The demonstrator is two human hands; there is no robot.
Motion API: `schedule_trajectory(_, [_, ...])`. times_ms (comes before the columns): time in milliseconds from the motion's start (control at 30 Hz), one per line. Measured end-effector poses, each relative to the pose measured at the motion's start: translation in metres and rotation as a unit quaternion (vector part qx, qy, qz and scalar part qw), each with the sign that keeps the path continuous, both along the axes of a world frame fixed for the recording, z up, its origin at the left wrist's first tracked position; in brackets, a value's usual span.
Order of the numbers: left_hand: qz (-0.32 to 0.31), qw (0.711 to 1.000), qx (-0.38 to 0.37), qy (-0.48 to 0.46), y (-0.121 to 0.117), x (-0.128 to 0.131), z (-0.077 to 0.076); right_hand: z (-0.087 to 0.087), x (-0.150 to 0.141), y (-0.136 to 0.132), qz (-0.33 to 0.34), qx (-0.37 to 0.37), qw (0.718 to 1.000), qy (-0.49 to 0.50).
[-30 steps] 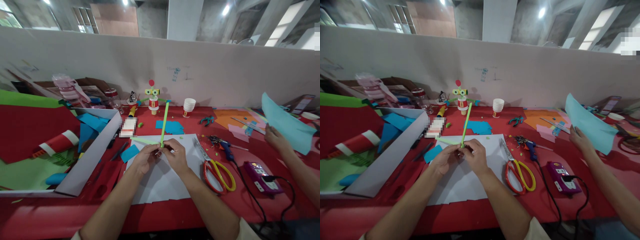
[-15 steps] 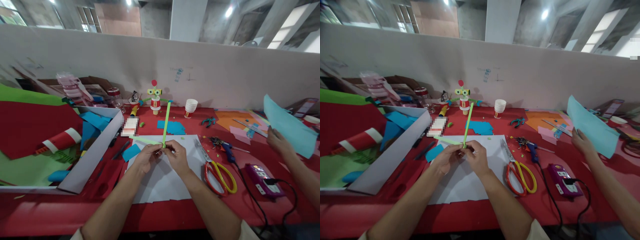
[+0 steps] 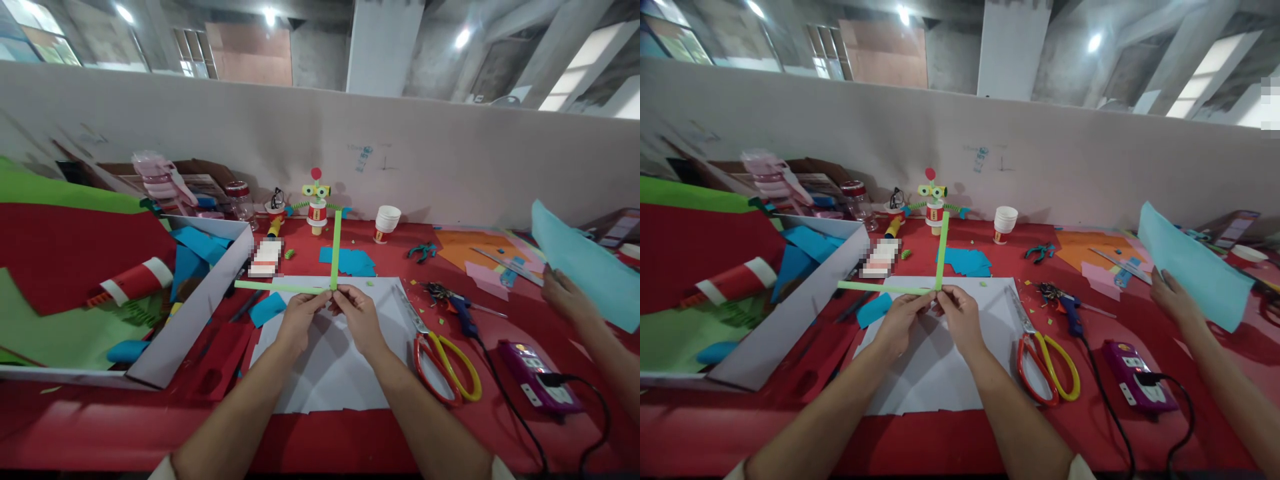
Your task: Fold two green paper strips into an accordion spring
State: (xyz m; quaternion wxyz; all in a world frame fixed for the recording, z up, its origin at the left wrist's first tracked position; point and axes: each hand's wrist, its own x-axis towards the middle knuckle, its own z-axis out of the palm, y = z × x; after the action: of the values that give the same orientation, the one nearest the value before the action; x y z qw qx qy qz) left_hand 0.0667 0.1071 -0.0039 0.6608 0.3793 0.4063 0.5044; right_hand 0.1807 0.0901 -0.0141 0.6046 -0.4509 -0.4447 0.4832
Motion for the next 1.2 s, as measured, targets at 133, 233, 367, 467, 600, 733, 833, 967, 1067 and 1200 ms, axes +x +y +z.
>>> schedule_trajectory(133, [0.007,1.0,0.016,-0.002,-0.001,0.002,0.0,0.0,0.0,0.0,-0.004,-0.027,0.998,0.058])
schedule_trajectory(233, [0.012,0.999,0.029,0.008,-0.001,0.002,0.0,0.003,-0.001,-0.001,-0.016,-0.034,0.996,0.076])
schedule_trajectory(367, [-0.001,0.999,0.046,0.019,0.0,0.0,-0.001,0.006,0.0,-0.001,-0.013,-0.069,0.996,0.046])
schedule_trajectory(467, [-0.008,0.998,0.059,0.031,0.0,0.0,-0.002,0.005,0.001,0.0,-0.028,-0.078,0.997,0.005])
schedule_trajectory(600, [0.006,0.999,0.038,0.022,0.003,-0.001,-0.006,0.004,0.001,0.0,-0.04,-0.066,0.997,-0.006])
schedule_trajectory(733, [0.014,1.0,-0.019,0.02,0.006,-0.002,-0.008,0.004,-0.001,0.0,-0.071,-0.053,0.996,-0.012])
schedule_trajectory(833, [-0.003,0.999,-0.048,-0.002,0.006,-0.001,-0.007,0.002,-0.003,0.001,-0.064,-0.038,0.997,0.034])
schedule_trajectory(967, [-0.015,0.998,-0.057,-0.01,0.006,-0.001,-0.007,-0.001,-0.003,0.001,-0.068,-0.03,0.996,0.05])
schedule_trajectory(1067, [-0.023,0.999,-0.042,0.0,0.008,-0.002,-0.01,-0.002,-0.003,0.001,-0.065,-0.035,0.996,0.047])
schedule_trajectory(1200, [-0.026,0.999,-0.012,0.017,0.008,-0.003,-0.011,0.0,-0.002,0.001,-0.058,-0.04,0.997,0.031])
